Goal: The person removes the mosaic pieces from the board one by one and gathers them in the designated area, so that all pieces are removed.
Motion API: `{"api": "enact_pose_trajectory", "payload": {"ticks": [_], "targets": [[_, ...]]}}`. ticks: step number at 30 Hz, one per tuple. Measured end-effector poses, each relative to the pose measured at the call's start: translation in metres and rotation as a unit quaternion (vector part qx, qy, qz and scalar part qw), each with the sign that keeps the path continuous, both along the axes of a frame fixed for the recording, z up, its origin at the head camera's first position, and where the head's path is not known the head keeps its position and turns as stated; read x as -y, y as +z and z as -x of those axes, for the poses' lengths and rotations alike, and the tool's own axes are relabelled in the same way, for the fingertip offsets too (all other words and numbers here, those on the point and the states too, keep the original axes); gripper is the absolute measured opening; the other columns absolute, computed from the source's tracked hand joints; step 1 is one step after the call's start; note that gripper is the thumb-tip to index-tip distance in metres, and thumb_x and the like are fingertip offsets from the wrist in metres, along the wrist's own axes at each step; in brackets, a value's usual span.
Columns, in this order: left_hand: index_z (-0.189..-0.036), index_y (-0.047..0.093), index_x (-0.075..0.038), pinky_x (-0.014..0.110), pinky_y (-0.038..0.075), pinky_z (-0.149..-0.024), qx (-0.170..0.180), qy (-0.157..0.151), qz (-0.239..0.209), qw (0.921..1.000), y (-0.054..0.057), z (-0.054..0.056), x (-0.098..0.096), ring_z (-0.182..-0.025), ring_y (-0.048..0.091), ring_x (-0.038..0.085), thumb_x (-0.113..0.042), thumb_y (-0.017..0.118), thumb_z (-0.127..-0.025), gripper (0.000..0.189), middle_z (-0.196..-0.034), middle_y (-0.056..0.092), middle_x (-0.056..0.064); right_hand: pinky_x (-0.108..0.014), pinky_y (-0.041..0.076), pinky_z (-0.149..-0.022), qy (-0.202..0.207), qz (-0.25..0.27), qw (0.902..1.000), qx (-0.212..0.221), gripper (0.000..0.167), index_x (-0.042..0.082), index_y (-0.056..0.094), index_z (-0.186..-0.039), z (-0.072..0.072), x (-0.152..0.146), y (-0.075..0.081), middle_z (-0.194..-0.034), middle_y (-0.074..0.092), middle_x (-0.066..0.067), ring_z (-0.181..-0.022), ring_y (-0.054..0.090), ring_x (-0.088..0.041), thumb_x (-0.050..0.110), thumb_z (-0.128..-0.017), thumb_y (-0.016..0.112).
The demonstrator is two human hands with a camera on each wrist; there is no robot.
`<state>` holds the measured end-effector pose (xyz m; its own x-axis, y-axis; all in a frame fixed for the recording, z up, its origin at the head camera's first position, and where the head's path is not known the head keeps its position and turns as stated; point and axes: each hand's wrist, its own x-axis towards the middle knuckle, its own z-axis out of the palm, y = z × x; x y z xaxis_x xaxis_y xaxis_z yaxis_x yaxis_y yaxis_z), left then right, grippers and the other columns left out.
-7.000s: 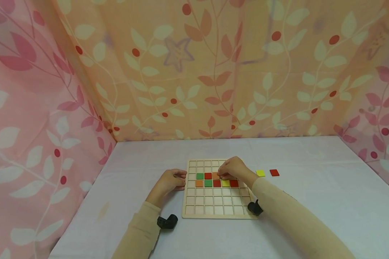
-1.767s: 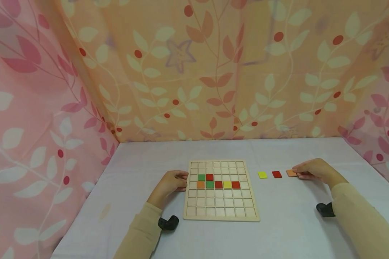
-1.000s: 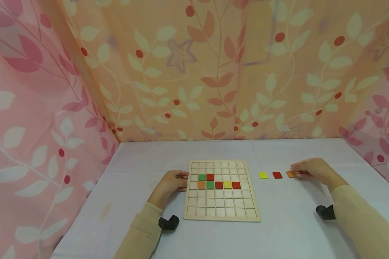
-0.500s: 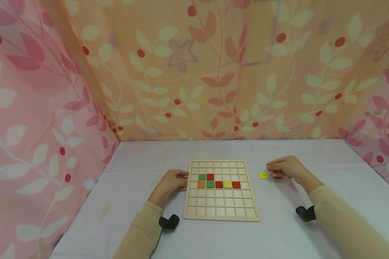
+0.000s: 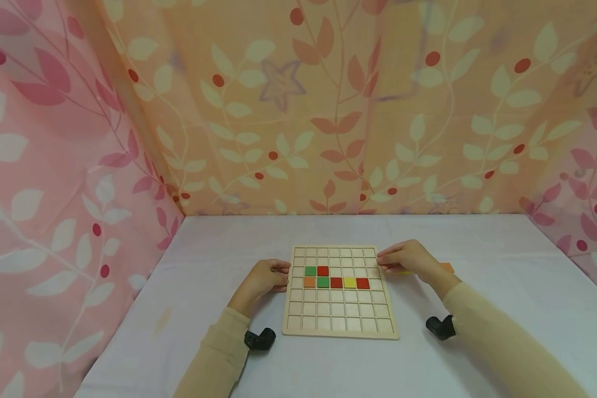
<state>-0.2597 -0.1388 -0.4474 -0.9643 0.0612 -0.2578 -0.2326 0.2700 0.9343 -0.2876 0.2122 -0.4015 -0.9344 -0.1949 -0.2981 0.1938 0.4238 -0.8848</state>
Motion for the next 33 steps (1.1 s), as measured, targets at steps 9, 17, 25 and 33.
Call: {"api": "enact_pose_trajectory", "payload": {"ticks": [9,17,25,33], "targets": [[-0.125,0.063,0.005,0.027,0.061,-0.068,-0.002,-0.002,0.002,1.0,0.0,0.0,-0.001,-0.08,0.063,0.015,0.013,0.063,-0.084,0.041,-0.108,0.064,0.016,-0.023,0.061,-0.073,-0.001,-0.02,0.9998,0.005,0.032,-0.006,0.07,-0.115,0.001,0.028,-0.001,-0.085,0.076,-0.003,-0.071,0.069,-0.01,0.015,-0.091,0.072],[-0.125,0.063,0.005,0.028,0.062,-0.069,-0.003,0.0,0.011,0.9999,-0.001,-0.001,0.0,-0.082,0.063,0.016,0.011,0.066,-0.085,0.041,-0.108,0.065,0.016,-0.027,0.062,-0.077,0.008,-0.001,1.0,-0.001,0.031,-0.009,0.069,-0.114,0.003,0.045,-0.004,-0.083,0.076,-0.002,-0.073,0.071,-0.009,0.011,-0.09,0.072],[-0.124,0.063,0.005,0.028,0.062,-0.068,-0.003,-0.001,0.007,1.0,-0.001,0.0,0.0,-0.081,0.063,0.017,0.01,0.067,-0.084,0.041,-0.107,0.065,0.015,-0.029,0.061,-0.082,0.016,-0.01,0.9998,0.001,0.029,-0.007,0.071,-0.113,0.005,0.059,-0.005,-0.09,0.077,-0.007,-0.077,0.073,-0.013,0.012,-0.092,0.07],[-0.124,0.064,0.005,0.026,0.062,-0.067,-0.006,0.003,-0.002,1.0,-0.003,0.0,0.0,-0.078,0.062,0.013,0.014,0.064,-0.083,0.042,-0.102,0.064,0.013,-0.032,0.063,-0.073,0.028,0.033,0.9991,0.003,0.027,-0.013,0.069,-0.109,0.002,0.072,-0.004,-0.084,0.076,-0.009,-0.07,0.072,-0.013,0.004,-0.089,0.071]]}}
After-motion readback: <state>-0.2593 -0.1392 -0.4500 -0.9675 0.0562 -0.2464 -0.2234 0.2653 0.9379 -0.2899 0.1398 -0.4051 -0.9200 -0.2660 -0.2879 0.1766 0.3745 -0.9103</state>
